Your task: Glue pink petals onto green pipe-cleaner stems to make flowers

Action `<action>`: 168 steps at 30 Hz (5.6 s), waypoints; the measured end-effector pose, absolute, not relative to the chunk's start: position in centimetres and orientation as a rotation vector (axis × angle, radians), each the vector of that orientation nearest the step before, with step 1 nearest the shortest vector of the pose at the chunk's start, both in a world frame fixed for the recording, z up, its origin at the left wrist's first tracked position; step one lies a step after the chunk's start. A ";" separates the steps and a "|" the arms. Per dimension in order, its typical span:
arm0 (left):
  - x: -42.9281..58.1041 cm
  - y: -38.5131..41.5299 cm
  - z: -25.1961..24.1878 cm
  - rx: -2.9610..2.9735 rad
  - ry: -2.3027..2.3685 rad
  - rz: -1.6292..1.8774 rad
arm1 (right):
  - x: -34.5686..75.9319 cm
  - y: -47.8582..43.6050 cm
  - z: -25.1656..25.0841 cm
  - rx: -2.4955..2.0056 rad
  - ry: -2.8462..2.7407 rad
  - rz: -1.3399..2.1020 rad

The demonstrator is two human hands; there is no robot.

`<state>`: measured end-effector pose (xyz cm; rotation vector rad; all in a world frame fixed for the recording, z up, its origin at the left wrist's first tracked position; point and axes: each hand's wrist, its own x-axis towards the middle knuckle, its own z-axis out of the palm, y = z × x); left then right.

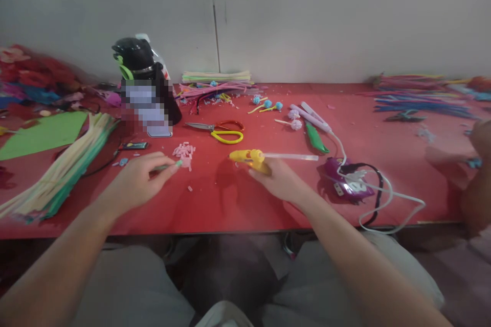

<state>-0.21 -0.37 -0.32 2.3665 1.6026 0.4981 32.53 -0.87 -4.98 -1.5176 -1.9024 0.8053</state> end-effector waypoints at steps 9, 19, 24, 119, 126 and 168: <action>-3.4 3.6 -1.2 2.348 1.986 0.367 | 34.5 2.8 -6.9 -1.881 -1.731 0.460; -1.2 4.3 -2.4 2.466 1.898 0.372 | 37.0 -1.6 -3.4 -1.898 -1.896 0.389; 0.5 4.6 -2.6 2.445 1.871 0.316 | 33.5 -3.1 -2.8 -1.683 -2.133 0.530; 6.4 -6.1 -0.6 2.191 1.117 0.547 | 27.2 -5.8 -2.9 -0.974 -1.475 1.543; 6.3 -6.1 -0.6 2.277 1.041 0.583 | 27.2 -6.2 -3.0 -0.925 -1.426 1.658; 5.0 -4.7 -0.1 2.805 1.287 0.339 | 28.0 -5.0 -2.2 -1.215 -1.388 1.292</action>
